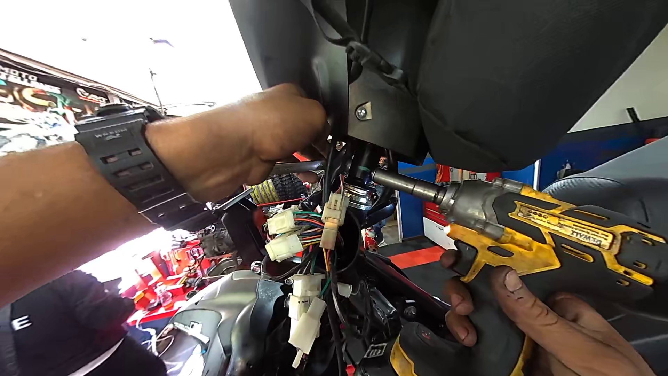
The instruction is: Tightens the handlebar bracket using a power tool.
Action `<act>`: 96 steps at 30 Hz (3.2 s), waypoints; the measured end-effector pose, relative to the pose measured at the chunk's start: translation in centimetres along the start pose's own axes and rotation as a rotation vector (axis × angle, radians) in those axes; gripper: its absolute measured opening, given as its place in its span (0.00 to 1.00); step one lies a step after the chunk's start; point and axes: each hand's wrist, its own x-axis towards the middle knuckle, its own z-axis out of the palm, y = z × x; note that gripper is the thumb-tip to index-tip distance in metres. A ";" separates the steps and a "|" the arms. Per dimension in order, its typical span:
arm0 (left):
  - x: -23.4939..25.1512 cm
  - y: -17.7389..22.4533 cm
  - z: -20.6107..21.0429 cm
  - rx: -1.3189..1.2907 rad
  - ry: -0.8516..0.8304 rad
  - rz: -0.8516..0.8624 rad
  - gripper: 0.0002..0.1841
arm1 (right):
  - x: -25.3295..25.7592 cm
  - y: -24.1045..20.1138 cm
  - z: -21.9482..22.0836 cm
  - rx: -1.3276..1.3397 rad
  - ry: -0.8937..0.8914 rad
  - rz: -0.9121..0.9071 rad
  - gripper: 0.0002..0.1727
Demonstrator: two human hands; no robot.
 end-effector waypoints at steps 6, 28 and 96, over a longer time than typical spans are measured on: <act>-0.1 0.2 0.3 -0.002 0.020 -0.044 0.07 | -0.1 -0.2 0.4 -0.063 0.009 -0.008 0.15; 0.2 -0.4 0.5 -0.034 0.026 -0.032 0.04 | -0.2 -0.2 0.4 -0.019 0.005 0.009 0.18; 0.2 -1.2 1.0 0.058 0.059 0.051 0.08 | 0.4 0.0 -0.4 -0.055 -0.051 -0.011 0.22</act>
